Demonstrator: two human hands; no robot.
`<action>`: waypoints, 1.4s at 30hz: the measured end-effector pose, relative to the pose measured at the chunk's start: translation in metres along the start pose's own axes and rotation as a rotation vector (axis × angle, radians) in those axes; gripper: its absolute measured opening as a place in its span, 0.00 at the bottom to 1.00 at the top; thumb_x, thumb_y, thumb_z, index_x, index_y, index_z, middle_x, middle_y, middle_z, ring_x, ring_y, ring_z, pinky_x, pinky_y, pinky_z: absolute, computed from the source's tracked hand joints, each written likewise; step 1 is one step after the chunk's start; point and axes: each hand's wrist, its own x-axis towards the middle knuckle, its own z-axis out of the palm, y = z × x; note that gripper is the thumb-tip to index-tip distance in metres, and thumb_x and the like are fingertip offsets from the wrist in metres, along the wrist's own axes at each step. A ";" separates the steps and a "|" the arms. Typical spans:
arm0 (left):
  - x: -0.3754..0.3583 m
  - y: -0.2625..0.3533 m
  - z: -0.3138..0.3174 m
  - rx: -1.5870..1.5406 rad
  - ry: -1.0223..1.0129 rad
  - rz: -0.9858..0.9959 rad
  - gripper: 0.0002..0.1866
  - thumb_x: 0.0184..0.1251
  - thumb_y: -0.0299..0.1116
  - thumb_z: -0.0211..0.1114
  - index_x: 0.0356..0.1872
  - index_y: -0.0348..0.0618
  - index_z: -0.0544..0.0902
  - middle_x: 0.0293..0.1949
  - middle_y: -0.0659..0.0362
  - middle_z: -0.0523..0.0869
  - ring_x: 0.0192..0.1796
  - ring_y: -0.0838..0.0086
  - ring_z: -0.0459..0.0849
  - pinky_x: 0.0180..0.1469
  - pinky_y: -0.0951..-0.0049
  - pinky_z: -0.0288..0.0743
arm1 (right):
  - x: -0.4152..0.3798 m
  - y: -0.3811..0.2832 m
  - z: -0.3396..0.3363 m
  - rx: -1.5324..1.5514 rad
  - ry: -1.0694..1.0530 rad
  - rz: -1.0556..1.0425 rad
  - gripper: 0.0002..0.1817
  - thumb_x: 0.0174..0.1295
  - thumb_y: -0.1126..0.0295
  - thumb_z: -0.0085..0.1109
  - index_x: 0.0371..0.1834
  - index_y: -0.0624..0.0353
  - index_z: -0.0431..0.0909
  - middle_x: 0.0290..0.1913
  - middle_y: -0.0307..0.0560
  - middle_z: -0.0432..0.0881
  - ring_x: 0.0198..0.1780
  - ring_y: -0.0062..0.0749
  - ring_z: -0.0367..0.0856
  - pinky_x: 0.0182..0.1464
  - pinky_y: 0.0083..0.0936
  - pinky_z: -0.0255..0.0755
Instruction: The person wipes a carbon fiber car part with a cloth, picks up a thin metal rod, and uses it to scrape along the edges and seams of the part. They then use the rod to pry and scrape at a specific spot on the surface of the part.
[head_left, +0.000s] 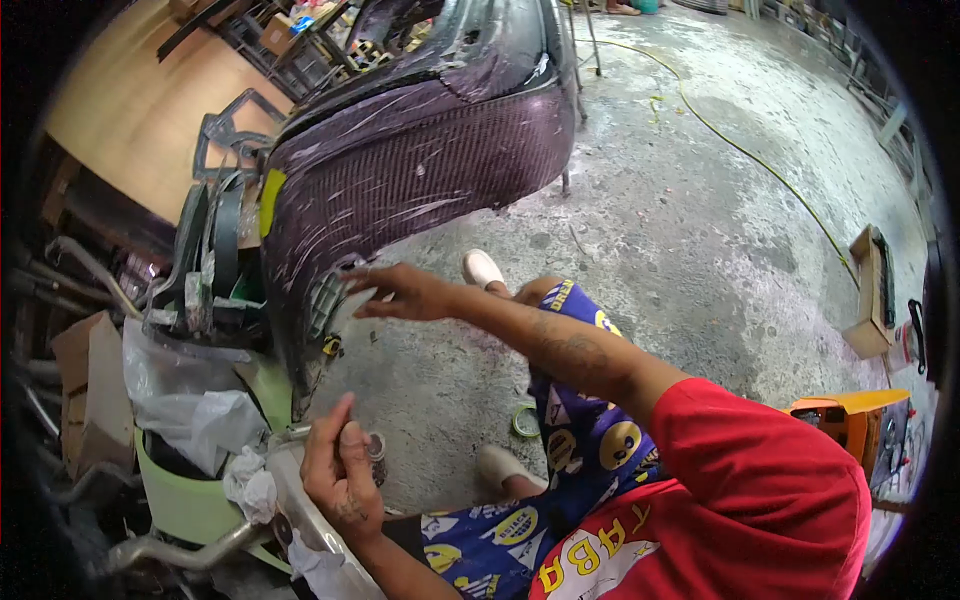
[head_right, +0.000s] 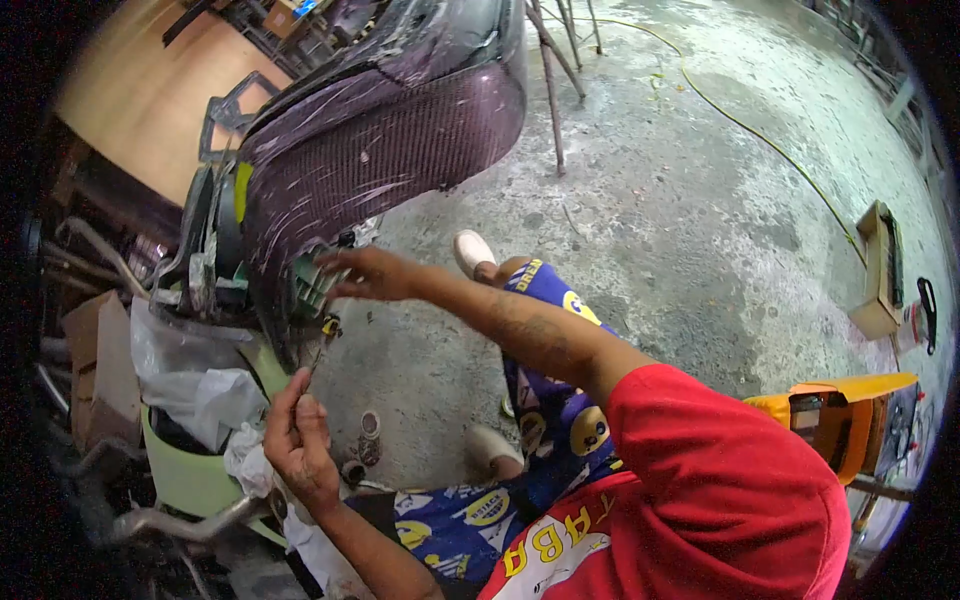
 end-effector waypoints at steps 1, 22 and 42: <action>-0.004 0.001 -0.001 0.008 0.015 -0.004 0.15 0.79 0.32 0.59 0.60 0.41 0.83 0.32 0.68 0.77 0.28 0.88 0.69 0.28 0.87 0.60 | 0.002 0.001 -0.006 -0.014 0.035 -0.072 0.34 0.67 0.60 0.68 0.73 0.62 0.67 0.64 0.53 0.81 0.56 0.37 0.86 0.55 0.33 0.84; 0.069 -0.002 0.079 -0.465 -0.207 -0.070 0.13 0.77 0.34 0.64 0.55 0.40 0.85 0.29 0.62 0.84 0.26 0.86 0.73 0.28 0.81 0.66 | -0.103 -0.120 -0.012 0.320 0.551 0.244 0.16 0.72 0.65 0.64 0.55 0.65 0.83 0.47 0.45 0.87 0.43 0.25 0.84 0.50 0.25 0.80; 0.034 -0.068 0.060 -1.077 -0.291 0.107 0.49 0.56 0.52 0.80 0.72 0.34 0.67 0.59 0.40 0.82 0.40 0.65 0.87 0.33 0.71 0.79 | -0.125 -0.065 -0.029 1.134 0.638 0.331 0.11 0.72 0.63 0.63 0.46 0.58 0.82 0.39 0.38 0.83 0.36 0.20 0.80 0.37 0.24 0.77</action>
